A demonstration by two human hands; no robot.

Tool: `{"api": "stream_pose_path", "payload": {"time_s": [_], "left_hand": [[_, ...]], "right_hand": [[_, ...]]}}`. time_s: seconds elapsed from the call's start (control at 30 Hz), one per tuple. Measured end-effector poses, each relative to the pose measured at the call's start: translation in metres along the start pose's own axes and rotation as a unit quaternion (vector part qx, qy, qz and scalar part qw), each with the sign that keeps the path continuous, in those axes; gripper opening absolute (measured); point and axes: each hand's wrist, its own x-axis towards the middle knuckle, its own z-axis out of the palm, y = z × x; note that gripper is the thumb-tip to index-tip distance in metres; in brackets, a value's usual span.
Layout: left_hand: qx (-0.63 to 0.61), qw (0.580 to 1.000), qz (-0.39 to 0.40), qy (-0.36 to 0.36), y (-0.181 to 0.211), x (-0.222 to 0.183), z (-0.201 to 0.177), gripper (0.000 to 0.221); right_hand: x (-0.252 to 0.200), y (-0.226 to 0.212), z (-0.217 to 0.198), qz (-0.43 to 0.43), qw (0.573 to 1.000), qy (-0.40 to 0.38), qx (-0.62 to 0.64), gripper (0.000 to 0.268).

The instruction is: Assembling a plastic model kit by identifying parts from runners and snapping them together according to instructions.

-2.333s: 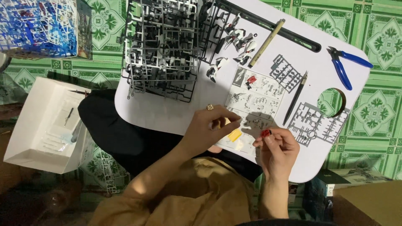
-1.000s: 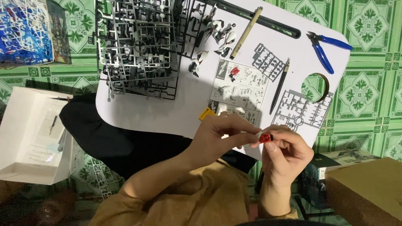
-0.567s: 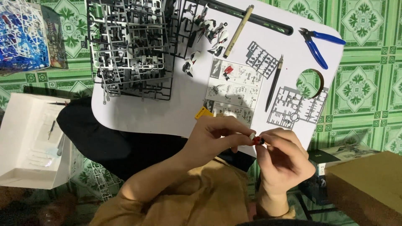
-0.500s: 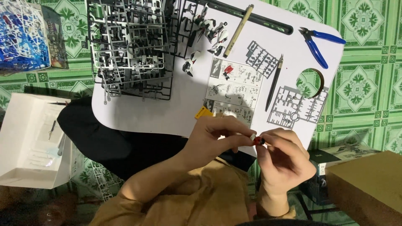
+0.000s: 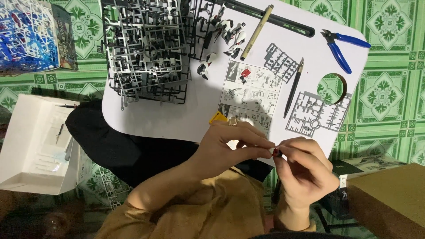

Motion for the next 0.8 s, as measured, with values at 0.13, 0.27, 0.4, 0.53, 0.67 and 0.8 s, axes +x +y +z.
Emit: {"api": "stream_pose_path", "payload": {"time_s": [0.13, 0.27, 0.4, 0.53, 0.67, 0.8], "left_hand": [[0.023, 1.000, 0.019, 0.001, 0.004, 0.003, -0.003, 0.016], [0.037, 0.998, 0.051, -0.001, 0.001, 0.007, -0.008, 0.018], [0.035, 0.997, 0.060, 0.023, -0.006, 0.011, -0.012, 0.014], [0.043, 0.998, 0.038, 0.013, -0.006, 0.013, -0.020, 0.014], [0.075, 0.996, 0.046, -0.001, -0.003, 0.016, -0.024, 0.013], [0.065, 0.997, 0.032, -0.001, -0.002, 0.020, -0.027, 0.012]], "right_hand": [[-0.003, 0.012, -0.008, 0.006, 0.999, -0.031, 0.014, 0.009], [-0.001, 0.024, -0.006, 0.073, 0.995, -0.039, 0.058, 0.014], [0.005, 0.057, -0.004, 0.004, 0.983, -0.046, 0.176, 0.014], [0.010, 0.052, 0.003, 0.026, 0.981, -0.038, 0.186, 0.016], [0.013, 0.049, 0.008, 0.046, 0.982, -0.036, 0.182, 0.017], [0.013, 0.051, 0.015, 0.065, 0.980, -0.030, 0.185, 0.016]]}}
